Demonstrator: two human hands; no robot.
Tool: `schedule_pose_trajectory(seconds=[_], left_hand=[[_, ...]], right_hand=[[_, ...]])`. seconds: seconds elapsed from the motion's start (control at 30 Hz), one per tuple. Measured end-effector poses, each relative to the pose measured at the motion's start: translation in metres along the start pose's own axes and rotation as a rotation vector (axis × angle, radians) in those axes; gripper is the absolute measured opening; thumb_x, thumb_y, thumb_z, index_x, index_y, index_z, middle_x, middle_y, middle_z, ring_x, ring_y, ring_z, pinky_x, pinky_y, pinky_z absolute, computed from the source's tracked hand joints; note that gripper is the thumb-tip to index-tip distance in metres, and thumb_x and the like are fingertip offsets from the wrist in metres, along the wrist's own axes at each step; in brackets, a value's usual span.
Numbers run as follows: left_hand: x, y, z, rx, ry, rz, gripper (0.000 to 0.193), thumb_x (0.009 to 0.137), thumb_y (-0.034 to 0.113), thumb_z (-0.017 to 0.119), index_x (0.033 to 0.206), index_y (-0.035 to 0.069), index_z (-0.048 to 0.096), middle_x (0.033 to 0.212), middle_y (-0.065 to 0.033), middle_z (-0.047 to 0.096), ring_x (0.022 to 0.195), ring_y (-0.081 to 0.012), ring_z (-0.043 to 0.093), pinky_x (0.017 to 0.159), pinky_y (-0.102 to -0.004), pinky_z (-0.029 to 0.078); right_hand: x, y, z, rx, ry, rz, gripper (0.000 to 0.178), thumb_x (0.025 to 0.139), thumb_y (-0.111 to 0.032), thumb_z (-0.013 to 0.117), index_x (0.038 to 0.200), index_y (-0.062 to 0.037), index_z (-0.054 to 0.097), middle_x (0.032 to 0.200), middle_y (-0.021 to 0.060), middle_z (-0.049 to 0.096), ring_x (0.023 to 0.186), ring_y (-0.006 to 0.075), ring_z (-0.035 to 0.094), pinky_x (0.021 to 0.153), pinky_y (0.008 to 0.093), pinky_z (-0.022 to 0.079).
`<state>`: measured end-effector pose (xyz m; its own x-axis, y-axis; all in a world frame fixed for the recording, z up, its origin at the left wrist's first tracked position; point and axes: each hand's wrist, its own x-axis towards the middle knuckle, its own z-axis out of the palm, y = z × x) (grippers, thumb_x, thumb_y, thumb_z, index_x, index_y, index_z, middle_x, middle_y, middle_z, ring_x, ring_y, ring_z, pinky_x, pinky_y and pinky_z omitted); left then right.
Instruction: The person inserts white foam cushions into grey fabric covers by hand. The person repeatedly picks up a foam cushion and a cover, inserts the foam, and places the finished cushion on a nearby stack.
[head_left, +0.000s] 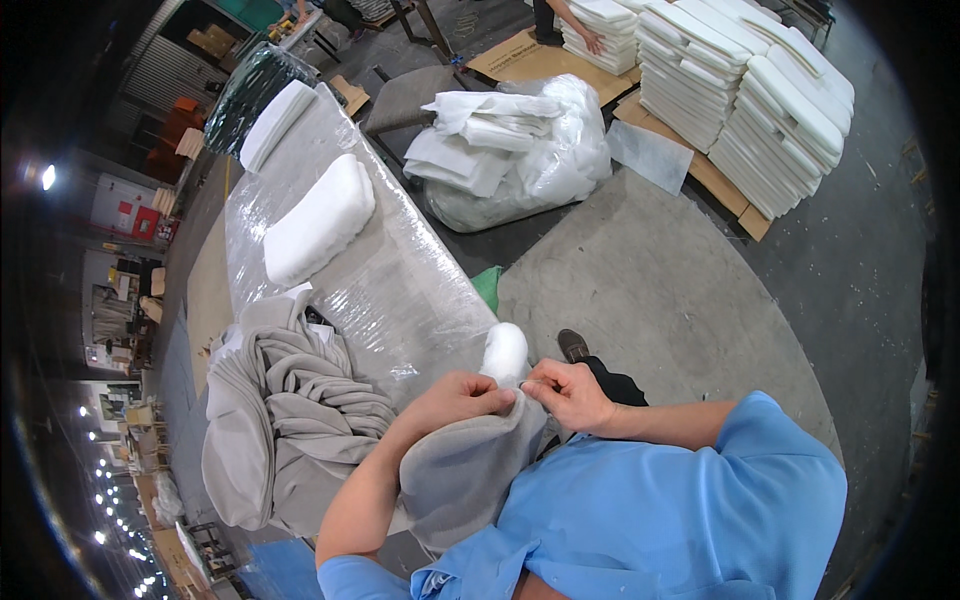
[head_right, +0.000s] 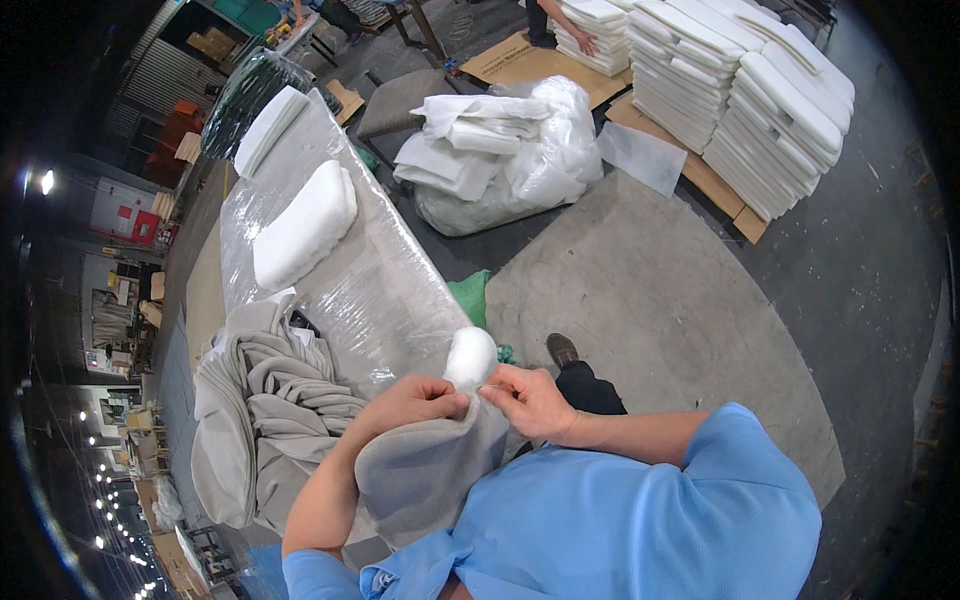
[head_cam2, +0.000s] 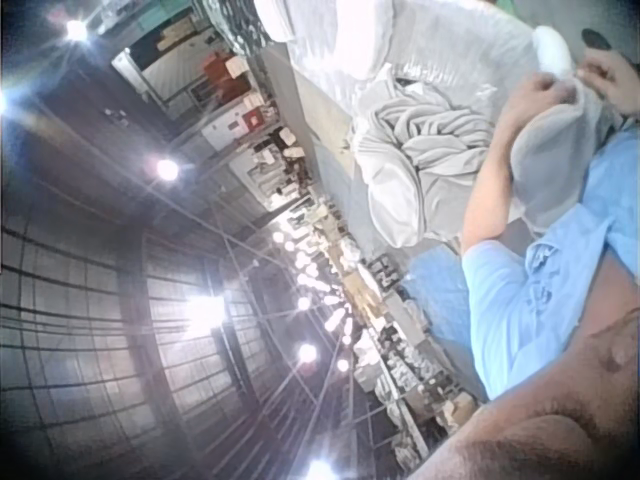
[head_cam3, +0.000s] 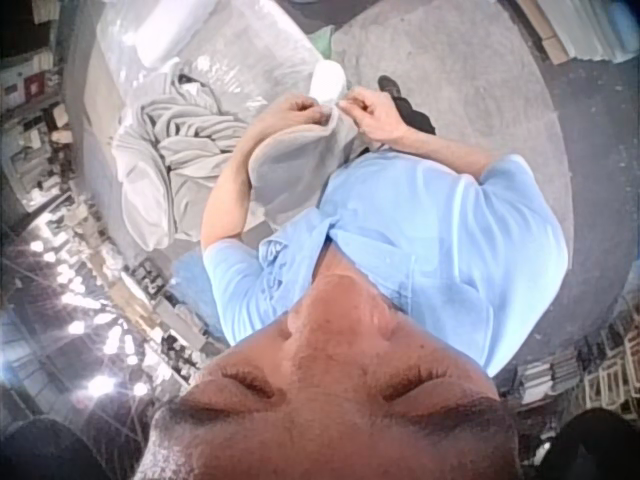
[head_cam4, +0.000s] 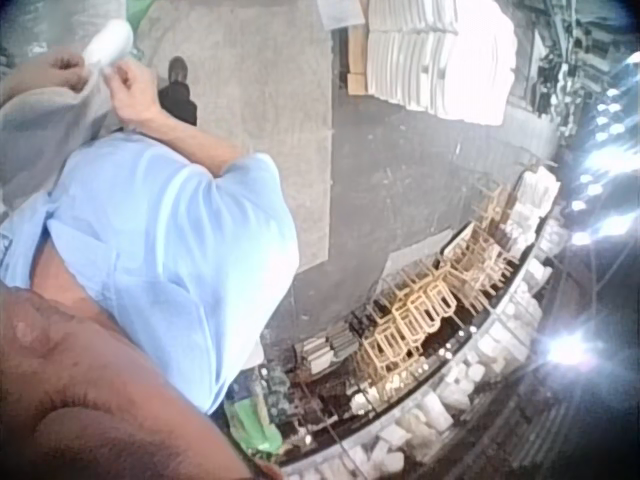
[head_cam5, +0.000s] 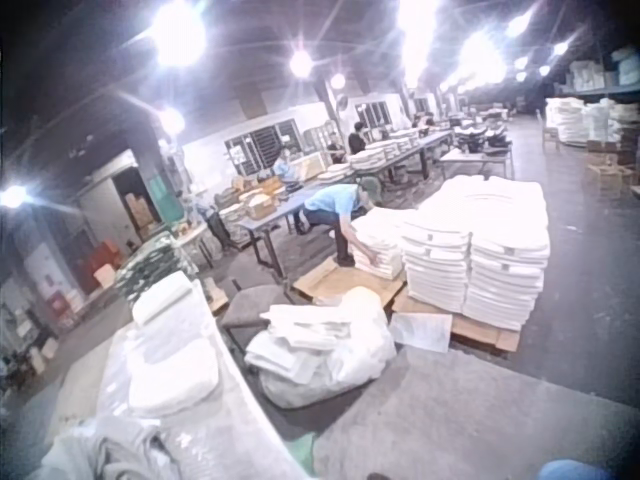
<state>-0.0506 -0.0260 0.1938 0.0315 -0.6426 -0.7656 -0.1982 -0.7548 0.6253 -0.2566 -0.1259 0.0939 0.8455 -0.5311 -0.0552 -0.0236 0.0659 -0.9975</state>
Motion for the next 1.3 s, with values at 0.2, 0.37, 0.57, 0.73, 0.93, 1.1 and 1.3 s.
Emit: schedule_pose_trajectory(seconds=[0.2, 0.37, 0.57, 0.73, 0.93, 1.1, 1.3], left_hand=[[0.001, -0.005, 0.000, 0.151, 0.100, 0.271, 0.024, 0.097, 0.023, 0.075, 0.090, 0.000, 0.072, 0.077, 0.0026, 0.065, 0.072, -0.0046, 0.055, 0.063, -0.0250, 0.044], [0.005, -0.011, -0.003, -0.053, 0.013, 0.204, 0.016, 0.099, 0.016, 0.072, 0.098, 0.000, 0.072, 0.080, 0.0028, 0.066, 0.073, -0.0043, 0.055, 0.065, -0.0247, 0.044], [0.011, -0.008, -0.010, -0.157, -0.126, 0.130, 0.021, 0.102, 0.021, 0.068, 0.094, 0.001, 0.071, 0.076, 0.0074, 0.060, 0.070, -0.0032, 0.051, 0.062, -0.0243, 0.042], [0.018, 0.006, -0.019, -0.020, -0.253, -0.088, 0.030, 0.104, 0.027, 0.066, 0.085, 0.004, 0.068, 0.069, 0.0083, 0.052, 0.066, -0.0031, 0.045, 0.061, -0.0251, 0.039], [0.026, -0.008, -0.006, 0.813, 0.331, 0.636, 0.020, 0.095, 0.025, 0.073, 0.088, 0.007, 0.069, 0.091, -0.0085, 0.068, 0.079, -0.0251, 0.063, 0.068, -0.0424, 0.049], [0.039, -0.001, -0.006, 0.797, 0.485, 0.778, 0.018, 0.094, 0.018, 0.074, 0.091, 0.002, 0.067, 0.132, -0.0200, 0.057, 0.106, -0.0361, 0.061, 0.085, -0.0472, 0.052], [0.061, -0.017, -0.024, 0.530, 0.345, 0.682, 0.019, 0.098, 0.018, 0.069, 0.093, 0.000, 0.064, 0.142, -0.0241, 0.052, 0.112, -0.0390, 0.060, 0.093, -0.0454, 0.052]], right_hand=[[0.005, 0.016, -0.003, 0.323, -0.158, 0.161, 0.013, 0.103, -0.018, 0.068, 0.101, -0.0055, 0.068, 0.080, -0.0048, 0.063, 0.073, 0.0048, 0.054, 0.064, 0.0252, 0.044], [0.005, 0.020, -0.007, 0.946, -0.426, 0.610, 0.022, 0.104, -0.023, 0.068, 0.119, -0.0081, 0.072, 0.109, -0.0017, 0.074, 0.097, 0.0072, 0.066, 0.084, 0.0266, 0.054], [0.008, 0.031, 0.001, 0.808, -0.454, 0.548, 0.025, 0.106, -0.027, 0.065, 0.116, -0.0063, 0.073, 0.109, -0.0016, 0.074, 0.096, 0.0068, 0.065, 0.085, 0.0277, 0.054], [0.011, 0.031, 0.003, 0.323, -0.368, 0.346, 0.028, 0.108, -0.030, 0.061, 0.098, -0.0047, 0.070, 0.089, -0.0024, 0.067, 0.077, 0.0091, 0.056, 0.073, 0.0323, 0.048], [0.017, 0.012, -0.003, -0.285, -0.155, -0.066, 0.024, 0.105, -0.026, 0.061, 0.095, -0.0045, 0.068, 0.109, 0.0115, 0.064, 0.101, 0.0297, 0.057, 0.088, 0.0421, 0.048], [0.036, 0.024, -0.007, -0.477, 0.011, -0.279, 0.026, 0.105, -0.027, 0.060, 0.094, -0.0040, 0.067, 0.153, 0.0229, 0.041, 0.133, 0.0365, 0.049, 0.107, 0.0456, 0.043], [0.071, 0.031, -0.017, -0.148, -0.242, -0.158, 0.027, 0.106, -0.027, 0.058, 0.099, -0.0029, 0.067, 0.162, 0.0229, 0.035, 0.138, 0.0367, 0.049, 0.112, 0.0434, 0.042]])
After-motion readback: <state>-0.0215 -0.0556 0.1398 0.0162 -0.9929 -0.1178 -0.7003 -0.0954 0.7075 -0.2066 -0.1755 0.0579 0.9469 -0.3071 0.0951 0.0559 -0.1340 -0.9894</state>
